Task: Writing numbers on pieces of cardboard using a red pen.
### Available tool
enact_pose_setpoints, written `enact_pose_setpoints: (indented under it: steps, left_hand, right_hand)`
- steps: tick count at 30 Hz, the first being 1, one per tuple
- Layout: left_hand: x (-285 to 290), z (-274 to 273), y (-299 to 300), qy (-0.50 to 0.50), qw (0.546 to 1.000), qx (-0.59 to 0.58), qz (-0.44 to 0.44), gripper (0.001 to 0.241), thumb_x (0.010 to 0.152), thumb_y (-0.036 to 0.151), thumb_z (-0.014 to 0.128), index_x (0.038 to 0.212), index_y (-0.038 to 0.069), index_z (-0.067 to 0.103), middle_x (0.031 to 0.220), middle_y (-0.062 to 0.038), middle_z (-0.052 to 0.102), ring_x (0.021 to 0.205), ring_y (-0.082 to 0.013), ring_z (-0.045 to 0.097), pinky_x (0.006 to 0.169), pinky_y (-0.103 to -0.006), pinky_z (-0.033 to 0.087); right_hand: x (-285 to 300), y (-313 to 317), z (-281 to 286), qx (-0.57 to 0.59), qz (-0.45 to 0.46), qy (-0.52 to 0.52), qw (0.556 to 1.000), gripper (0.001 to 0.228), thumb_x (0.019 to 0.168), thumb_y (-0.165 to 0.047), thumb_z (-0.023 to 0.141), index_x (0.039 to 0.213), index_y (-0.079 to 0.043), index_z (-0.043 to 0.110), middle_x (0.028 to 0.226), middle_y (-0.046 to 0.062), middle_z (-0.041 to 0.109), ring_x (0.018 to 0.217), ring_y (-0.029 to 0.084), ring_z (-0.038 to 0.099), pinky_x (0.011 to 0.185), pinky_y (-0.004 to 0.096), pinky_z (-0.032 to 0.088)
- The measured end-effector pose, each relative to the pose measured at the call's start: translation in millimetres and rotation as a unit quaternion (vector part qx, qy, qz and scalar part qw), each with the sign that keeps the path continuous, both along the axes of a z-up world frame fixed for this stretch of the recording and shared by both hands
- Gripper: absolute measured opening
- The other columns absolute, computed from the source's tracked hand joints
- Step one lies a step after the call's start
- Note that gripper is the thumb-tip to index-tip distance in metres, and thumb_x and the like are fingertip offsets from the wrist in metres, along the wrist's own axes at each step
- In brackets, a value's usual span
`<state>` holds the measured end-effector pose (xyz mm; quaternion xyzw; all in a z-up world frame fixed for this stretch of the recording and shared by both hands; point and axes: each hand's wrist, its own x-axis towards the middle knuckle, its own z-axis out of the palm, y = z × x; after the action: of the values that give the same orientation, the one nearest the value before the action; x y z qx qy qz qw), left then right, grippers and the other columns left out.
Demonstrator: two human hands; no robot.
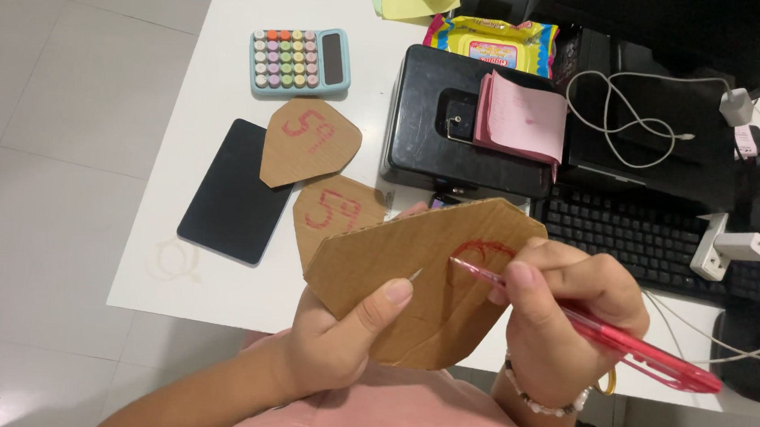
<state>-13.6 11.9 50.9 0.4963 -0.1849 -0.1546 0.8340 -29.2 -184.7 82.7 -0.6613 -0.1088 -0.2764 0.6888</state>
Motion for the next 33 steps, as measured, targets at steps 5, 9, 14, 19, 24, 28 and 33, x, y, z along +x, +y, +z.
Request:
enact_pose_setpoints:
  steps: [5,9,14,19,24,28,33]
  left_hand:
    - [0.9,-0.2,-0.7,-0.001,1.000,-0.009,0.005,0.058,0.107,0.013,0.050,0.158,-0.008,0.033,0.157,-0.019,0.050,0.143,-0.0238,0.052,0.120,-0.0387,0.043]
    - [-0.6,-2.9,-2.0,0.008,1.000,-0.025,0.011,0.058,0.107,0.013,0.051,0.158,-0.009,0.033,0.155,-0.020,0.051,0.141,-0.0241,0.053,0.120,-0.0391,0.044]
    - [0.3,-1.0,-2.2,-0.005,1.000,-0.013,0.003,0.057,0.108,0.013,0.050,0.158,-0.009,0.034,0.158,-0.019,0.049,0.144,-0.0235,0.051,0.121,-0.0384,0.043]
    - [0.9,-2.4,-1.2,-0.028,0.999,0.017,0.027,0.055,0.108,0.012,0.050,0.157,-0.009,0.037,0.158,-0.019,0.050,0.143,-0.0243,0.053,0.121,-0.0385,0.044]
    - [0.2,-1.4,-1.0,-0.005,1.000,-0.005,0.024,0.056,0.107,0.011,0.051,0.157,-0.008,0.036,0.155,-0.020,0.052,0.141,-0.0252,0.054,0.120,-0.0393,0.045]
    - [-0.2,-0.6,-0.5,-0.033,0.998,0.028,0.040,0.054,0.107,0.011,0.051,0.155,-0.009,0.039,0.159,-0.020,0.050,0.145,-0.0254,0.052,0.123,-0.0393,0.042]
    - [0.4,-0.4,0.6,-0.040,0.998,0.020,0.042,0.053,0.107,0.010,0.051,0.155,-0.009,0.039,0.159,-0.019,0.050,0.145,-0.0255,0.052,0.123,-0.0386,0.042]
  right_hand:
    - [-2.4,-2.4,-4.4,0.002,0.002,0.018,1.000,0.030,0.098,0.015,0.066,0.079,0.000,0.049,0.071,0.015,0.063,0.057,0.015,0.057,0.056,0.025,0.046]
    - [-6.4,-5.5,-5.9,0.005,0.017,0.038,0.999,0.033,0.098,0.015,0.067,0.077,-0.002,0.048,0.068,0.013,0.063,0.056,0.013,0.057,0.054,0.024,0.047]
    - [-3.5,-1.9,-3.2,0.001,-0.026,0.018,1.000,0.029,0.098,0.015,0.065,0.079,0.000,0.049,0.073,0.016,0.065,0.058,0.016,0.059,0.057,0.026,0.047]
    - [-3.3,-3.4,-2.3,-0.010,-0.009,0.036,0.999,0.030,0.096,0.016,0.066,0.077,0.000,0.049,0.071,0.016,0.064,0.055,0.014,0.056,0.053,0.024,0.046]
    - [-2.9,-6.5,-1.1,-0.025,0.019,0.050,0.998,0.030,0.096,0.015,0.066,0.080,-0.003,0.049,0.067,0.013,0.063,0.053,0.013,0.058,0.050,0.025,0.049]
    - [-3.3,-4.4,-0.9,-0.003,0.008,0.025,1.000,0.027,0.095,0.015,0.065,0.079,0.001,0.049,0.070,0.015,0.065,0.056,0.014,0.057,0.056,0.024,0.045]
    - [1.6,-0.3,3.8,0.000,0.025,0.017,1.000,0.025,0.097,0.014,0.065,0.085,-0.001,0.050,0.069,0.015,0.065,0.055,0.014,0.059,0.055,0.025,0.047]
